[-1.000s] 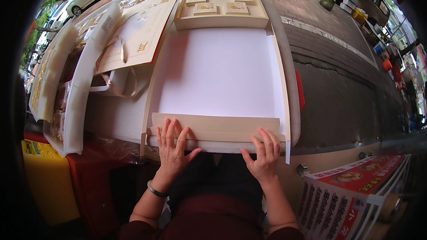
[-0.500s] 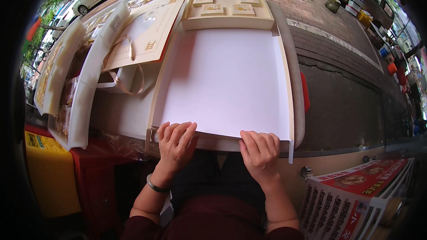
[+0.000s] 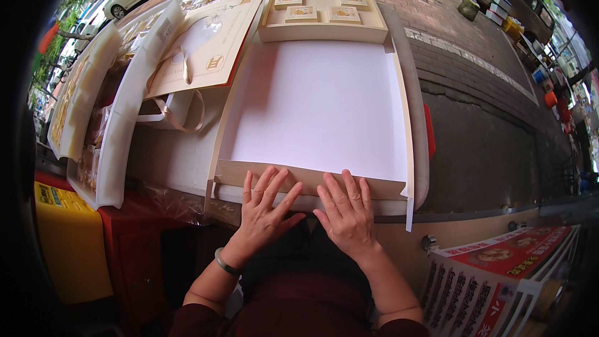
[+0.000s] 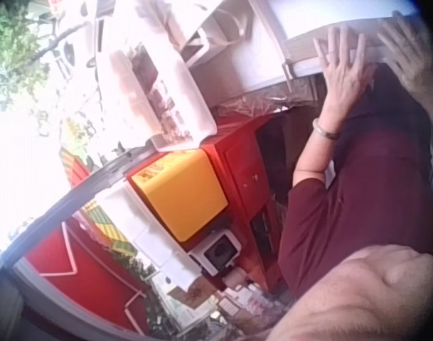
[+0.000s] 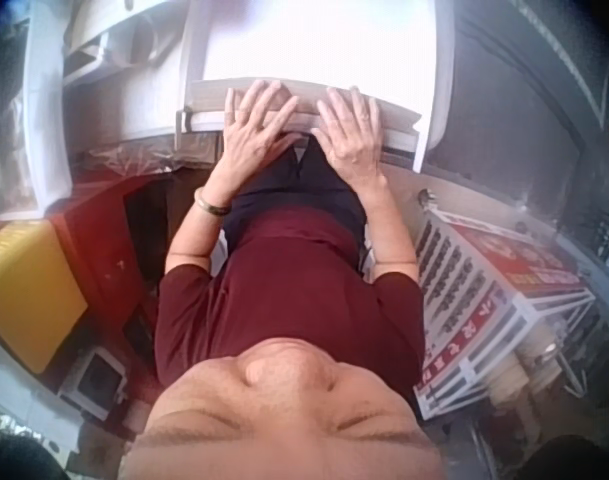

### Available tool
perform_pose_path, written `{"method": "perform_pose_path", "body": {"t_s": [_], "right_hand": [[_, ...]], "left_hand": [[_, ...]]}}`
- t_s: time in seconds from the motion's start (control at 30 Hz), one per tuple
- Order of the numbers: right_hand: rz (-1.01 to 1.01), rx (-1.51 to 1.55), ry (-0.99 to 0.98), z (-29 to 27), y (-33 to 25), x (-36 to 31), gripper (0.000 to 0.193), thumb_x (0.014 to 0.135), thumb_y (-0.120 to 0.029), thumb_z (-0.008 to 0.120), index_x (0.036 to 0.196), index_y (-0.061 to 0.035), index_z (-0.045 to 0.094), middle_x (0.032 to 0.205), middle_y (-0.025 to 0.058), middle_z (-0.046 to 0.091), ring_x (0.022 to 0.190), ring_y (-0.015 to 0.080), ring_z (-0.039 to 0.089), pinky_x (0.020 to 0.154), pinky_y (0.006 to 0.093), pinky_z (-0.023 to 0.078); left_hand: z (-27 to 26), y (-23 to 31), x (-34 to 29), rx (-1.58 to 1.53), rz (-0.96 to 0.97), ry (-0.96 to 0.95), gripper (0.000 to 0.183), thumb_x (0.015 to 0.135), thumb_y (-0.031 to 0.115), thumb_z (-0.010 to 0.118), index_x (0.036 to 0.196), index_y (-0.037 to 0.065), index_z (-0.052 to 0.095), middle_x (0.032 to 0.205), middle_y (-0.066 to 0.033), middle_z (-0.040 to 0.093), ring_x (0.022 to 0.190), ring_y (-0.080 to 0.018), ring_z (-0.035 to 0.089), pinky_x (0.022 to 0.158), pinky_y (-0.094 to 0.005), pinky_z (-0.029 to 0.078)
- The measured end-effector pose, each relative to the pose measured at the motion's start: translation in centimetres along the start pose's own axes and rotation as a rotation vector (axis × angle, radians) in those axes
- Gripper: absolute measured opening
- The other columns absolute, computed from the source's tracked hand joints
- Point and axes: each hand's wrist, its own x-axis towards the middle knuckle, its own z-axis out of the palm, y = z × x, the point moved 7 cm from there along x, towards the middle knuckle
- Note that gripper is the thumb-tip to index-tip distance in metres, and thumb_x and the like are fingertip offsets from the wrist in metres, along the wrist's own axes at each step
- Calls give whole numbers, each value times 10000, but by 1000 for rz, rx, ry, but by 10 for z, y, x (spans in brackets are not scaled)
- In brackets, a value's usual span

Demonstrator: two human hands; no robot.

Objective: The person folds a cardboard box by hand, pressing down the edges and sides on a table.

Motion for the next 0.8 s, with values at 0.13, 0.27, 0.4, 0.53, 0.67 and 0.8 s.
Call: {"method": "perform_pose_path", "body": {"t_s": [0.13, 0.27, 0.4, 0.53, 0.67, 0.8], "right_hand": [[21, 197, -270, 47, -14, -4, 926, 798, -401, 829, 1542, -47, 406, 1600, 153, 411, 1505, 334, 355, 1222, 540, 273], [10, 190, -331, 44, -5, -6, 1085, 725, -525, 861, 1560, -43, 365, 1617, 160, 379, 1514, 323, 340, 1231, 516, 268], [134, 45, -304, 20, 47, -40, 1124, 689, -525, 883, 1564, -53, 359, 1634, 157, 352, 1522, 364, 310, 1236, 519, 264], [201, -33, -266, 6, 57, -51, 1071, 680, -499, 893, 1539, -74, 414, 1627, 146, 369, 1514, 356, 324, 1219, 510, 293], [224, -111, -222, 2, 62, -55, 1036, 659, -467, 915, 1532, -173, 442, 1617, 196, 344, 1482, 429, 330, 1183, 562, 320], [216, -98, -218, 1, 62, -56, 1067, 632, -446, 933, 1538, -198, 429, 1611, 216, 331, 1467, 456, 332, 1157, 597, 331]], "left_hand": [[40, -6, -4, -49, -80, -311, 976, 704, 522, 834, 1551, 232, 445, 1655, -143, 317, 1560, -373, 224, 1194, -693, 174], [38, -16, -6, -141, -49, -321, 1087, 629, 546, 870, 1574, 270, 409, 1651, -109, 335, 1549, -347, 257, 1202, -679, 174], [8, -66, -34, 29, -189, -298, 1007, 597, 539, 897, 1508, 379, 498, 1637, -90, 366, 1531, -353, 289, 1195, -634, 236], [2, -72, -37, 60, -204, -297, 1006, 575, 498, 921, 1490, 358, 525, 1621, -114, 387, 1519, -391, 298, 1170, -605, 279], [4, -73, -38, 74, -189, -269, 1019, 535, 459, 946, 1466, 328, 552, 1626, -114, 383, 1523, -392, 298, 1159, -612, 289], [5, -70, -37, 88, -200, -273, 1028, 507, 414, 961, 1451, 324, 563, 1620, -110, 393, 1516, -390, 316, 1123, -649, 315]]}}
